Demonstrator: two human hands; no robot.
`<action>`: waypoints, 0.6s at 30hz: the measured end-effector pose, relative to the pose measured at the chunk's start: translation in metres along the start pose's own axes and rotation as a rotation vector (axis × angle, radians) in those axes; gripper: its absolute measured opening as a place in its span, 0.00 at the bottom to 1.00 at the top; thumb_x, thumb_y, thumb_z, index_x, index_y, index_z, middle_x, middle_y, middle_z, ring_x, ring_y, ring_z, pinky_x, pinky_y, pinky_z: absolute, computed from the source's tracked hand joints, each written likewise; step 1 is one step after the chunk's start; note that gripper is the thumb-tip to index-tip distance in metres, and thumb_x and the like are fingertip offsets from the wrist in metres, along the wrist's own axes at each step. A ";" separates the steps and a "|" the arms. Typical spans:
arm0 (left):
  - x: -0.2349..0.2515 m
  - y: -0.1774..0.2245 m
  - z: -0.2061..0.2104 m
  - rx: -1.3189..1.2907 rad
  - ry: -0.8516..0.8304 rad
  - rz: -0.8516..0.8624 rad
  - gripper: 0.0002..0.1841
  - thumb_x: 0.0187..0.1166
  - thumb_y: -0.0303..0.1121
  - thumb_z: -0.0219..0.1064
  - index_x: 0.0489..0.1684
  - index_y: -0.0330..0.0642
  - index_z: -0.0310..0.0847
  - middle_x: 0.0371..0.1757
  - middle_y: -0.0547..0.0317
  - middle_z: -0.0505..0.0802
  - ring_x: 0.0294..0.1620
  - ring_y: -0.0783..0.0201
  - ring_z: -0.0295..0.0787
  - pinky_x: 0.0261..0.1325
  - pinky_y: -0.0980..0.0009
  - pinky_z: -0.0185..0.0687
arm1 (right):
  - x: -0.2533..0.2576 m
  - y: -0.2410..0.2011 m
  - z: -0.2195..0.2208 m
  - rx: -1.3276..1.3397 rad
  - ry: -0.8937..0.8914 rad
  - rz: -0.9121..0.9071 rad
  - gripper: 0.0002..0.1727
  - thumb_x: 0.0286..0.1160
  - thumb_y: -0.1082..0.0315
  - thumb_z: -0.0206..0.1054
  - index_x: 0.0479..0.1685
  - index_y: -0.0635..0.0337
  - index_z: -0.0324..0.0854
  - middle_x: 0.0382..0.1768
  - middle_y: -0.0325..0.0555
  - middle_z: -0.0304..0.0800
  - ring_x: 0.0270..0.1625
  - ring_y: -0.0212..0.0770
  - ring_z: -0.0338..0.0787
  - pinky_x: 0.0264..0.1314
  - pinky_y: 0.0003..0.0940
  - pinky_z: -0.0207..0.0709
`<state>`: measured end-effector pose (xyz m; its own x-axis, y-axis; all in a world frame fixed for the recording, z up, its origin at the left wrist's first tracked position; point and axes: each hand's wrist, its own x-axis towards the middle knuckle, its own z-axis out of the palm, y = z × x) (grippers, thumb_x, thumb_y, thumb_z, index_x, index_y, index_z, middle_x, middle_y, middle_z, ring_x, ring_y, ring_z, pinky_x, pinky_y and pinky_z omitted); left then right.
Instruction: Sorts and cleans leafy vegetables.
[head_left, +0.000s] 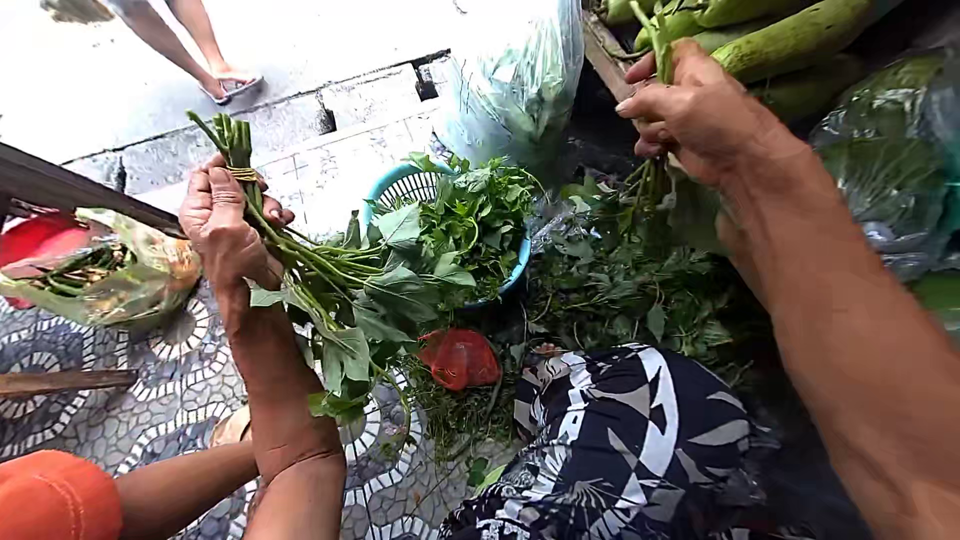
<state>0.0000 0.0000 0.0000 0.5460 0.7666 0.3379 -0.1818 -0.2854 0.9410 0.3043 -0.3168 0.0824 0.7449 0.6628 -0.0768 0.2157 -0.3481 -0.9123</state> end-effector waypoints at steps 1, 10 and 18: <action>0.005 0.001 0.017 -0.069 -0.024 0.001 0.14 0.96 0.35 0.38 0.63 0.49 0.70 0.36 0.77 0.86 0.24 0.78 0.81 0.33 0.79 0.86 | -0.009 0.005 -0.006 0.076 -0.001 0.014 0.13 0.81 0.69 0.53 0.60 0.49 0.63 0.28 0.27 0.67 0.19 0.21 0.65 0.24 0.18 0.67; 0.022 0.007 0.165 -0.281 -0.461 -0.008 0.15 0.93 0.30 0.47 0.71 0.39 0.71 0.38 0.70 0.90 0.41 0.72 0.90 0.54 0.69 0.90 | -0.063 0.022 -0.052 0.341 0.018 -0.029 0.15 0.93 0.68 0.52 0.69 0.59 0.76 0.42 0.40 0.95 0.43 0.37 0.96 0.49 0.35 0.91; -0.023 0.057 0.282 -0.303 -0.812 0.073 0.17 0.91 0.31 0.52 0.74 0.40 0.68 0.36 0.72 0.85 0.33 0.80 0.81 0.42 0.79 0.82 | -0.142 0.021 -0.073 0.372 0.215 0.067 0.10 0.89 0.69 0.59 0.62 0.61 0.76 0.35 0.40 0.92 0.29 0.32 0.92 0.34 0.27 0.88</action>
<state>0.2073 -0.1964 0.0412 0.9181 0.0715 0.3898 -0.3858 -0.0639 0.9204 0.2487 -0.4665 0.1034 0.8723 0.4804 -0.0910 -0.0505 -0.0967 -0.9940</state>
